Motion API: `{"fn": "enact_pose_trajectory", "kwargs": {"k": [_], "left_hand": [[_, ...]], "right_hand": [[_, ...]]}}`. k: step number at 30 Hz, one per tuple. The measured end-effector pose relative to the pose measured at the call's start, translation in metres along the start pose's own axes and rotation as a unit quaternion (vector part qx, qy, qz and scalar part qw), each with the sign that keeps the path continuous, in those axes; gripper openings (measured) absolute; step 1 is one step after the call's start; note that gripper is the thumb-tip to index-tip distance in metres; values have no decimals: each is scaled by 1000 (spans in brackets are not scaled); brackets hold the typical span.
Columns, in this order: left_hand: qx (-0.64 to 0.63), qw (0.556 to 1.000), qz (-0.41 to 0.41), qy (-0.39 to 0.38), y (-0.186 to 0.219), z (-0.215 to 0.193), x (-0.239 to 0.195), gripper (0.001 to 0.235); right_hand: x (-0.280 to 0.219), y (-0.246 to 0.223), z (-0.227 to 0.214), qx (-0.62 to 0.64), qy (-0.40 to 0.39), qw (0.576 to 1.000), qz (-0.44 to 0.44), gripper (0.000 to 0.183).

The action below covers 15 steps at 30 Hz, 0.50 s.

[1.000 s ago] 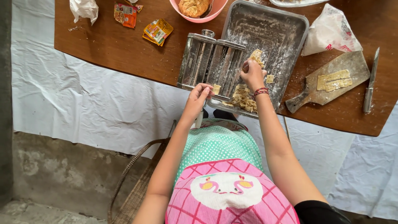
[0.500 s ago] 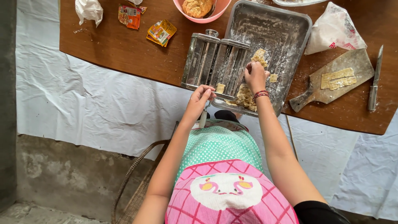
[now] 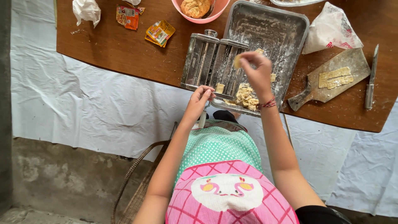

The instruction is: The person grates rectangular blocks of dough using a manual hand-cranked grater. They place the blocks into the grater, turn the crank to shred the dough into a metal tray, and then remove the finished shreds.

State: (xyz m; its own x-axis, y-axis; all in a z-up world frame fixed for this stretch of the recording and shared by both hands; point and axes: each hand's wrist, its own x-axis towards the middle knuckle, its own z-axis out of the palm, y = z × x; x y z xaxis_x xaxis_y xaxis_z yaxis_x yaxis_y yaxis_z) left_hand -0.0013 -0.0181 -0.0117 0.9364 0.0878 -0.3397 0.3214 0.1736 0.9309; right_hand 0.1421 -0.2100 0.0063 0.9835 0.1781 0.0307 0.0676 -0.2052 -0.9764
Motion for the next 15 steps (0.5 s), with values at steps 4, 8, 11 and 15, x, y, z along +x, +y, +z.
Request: {"fn": "enact_pose_trajectory", "kwargs": {"k": [4, 8, 11, 15], "left_hand": [[-12, 1000, 1, -5, 3, 0, -2, 19], [-18, 1000, 7, -2, -1, -3, -3, 19], [-9, 1000, 6, 1, 3, -7, -8, 19], [4, 1000, -6, 4, 2, -8, -9, 18]], "right_hand": [[-17, -9, 19, -38, -80, 995, 35, 15], [-26, -13, 31, -98, -108, 989, 8, 13], [-27, -14, 36, -126, -103, 987, -6, 11], [-25, -16, 38, -156, -98, 981, -59, 11]]}}
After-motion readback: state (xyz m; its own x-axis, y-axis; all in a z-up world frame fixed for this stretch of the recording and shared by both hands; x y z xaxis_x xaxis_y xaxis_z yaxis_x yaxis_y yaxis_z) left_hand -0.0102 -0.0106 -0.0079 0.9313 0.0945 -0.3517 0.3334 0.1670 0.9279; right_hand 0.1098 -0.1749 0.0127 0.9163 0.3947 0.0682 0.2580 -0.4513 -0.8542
